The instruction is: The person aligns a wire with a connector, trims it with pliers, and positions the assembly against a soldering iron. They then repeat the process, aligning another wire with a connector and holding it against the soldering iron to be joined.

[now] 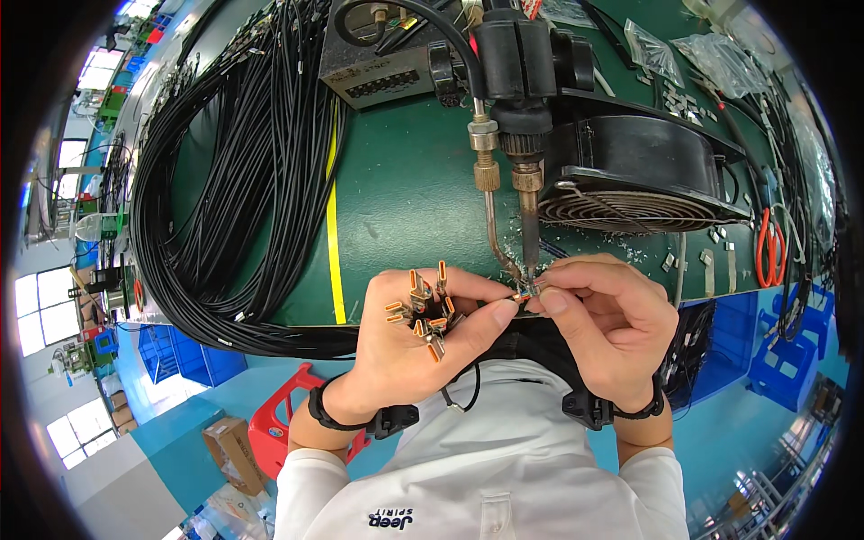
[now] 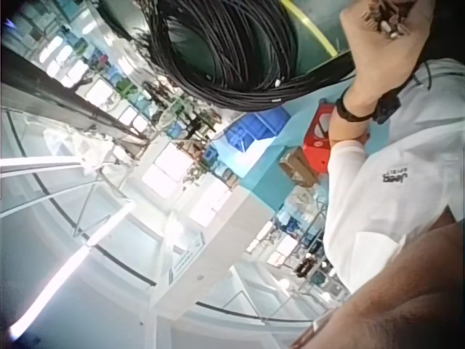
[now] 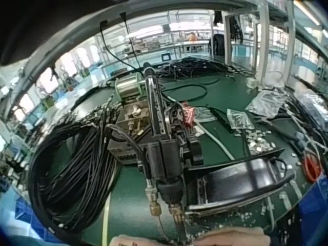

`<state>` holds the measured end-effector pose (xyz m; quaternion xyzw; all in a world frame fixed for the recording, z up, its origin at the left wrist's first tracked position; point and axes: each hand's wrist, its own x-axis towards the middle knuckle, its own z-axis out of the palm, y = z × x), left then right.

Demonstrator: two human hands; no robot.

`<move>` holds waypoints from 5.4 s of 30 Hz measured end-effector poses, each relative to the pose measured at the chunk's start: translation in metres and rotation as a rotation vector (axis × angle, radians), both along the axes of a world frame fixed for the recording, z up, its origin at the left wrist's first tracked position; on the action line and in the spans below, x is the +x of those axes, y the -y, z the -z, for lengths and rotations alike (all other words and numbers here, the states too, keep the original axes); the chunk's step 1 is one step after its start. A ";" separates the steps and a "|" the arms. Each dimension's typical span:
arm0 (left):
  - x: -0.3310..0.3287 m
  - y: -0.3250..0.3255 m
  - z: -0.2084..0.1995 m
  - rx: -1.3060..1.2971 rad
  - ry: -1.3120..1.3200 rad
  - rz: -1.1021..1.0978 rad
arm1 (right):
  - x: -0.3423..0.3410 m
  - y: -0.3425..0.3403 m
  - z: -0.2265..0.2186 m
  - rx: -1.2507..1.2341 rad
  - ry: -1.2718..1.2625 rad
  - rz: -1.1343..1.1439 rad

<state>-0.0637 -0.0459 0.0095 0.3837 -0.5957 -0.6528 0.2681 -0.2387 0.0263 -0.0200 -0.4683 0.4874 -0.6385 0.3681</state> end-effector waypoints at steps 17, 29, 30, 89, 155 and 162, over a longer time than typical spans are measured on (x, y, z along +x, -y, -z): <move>-0.001 0.004 0.006 -0.273 0.073 0.236 | -0.023 -0.009 -0.022 -0.182 -0.825 -0.215; -0.002 -0.001 0.010 -0.292 0.044 0.108 | -0.013 -0.009 -0.017 -0.109 -0.626 -0.022; -0.002 -0.001 0.010 -0.292 0.045 0.108 | -0.012 -0.010 -0.015 -0.110 -0.625 -0.022; 0.001 -0.005 0.009 -0.049 -0.016 -0.059 | 0.003 -0.001 -0.006 0.108 0.141 -0.041; 0.004 -0.001 0.009 -0.161 0.031 0.063 | -0.013 -0.001 0.005 -0.091 -0.225 -0.081; -0.003 -0.009 0.008 -0.063 0.063 -0.104 | -0.009 -0.001 0.005 -0.044 -0.051 -0.102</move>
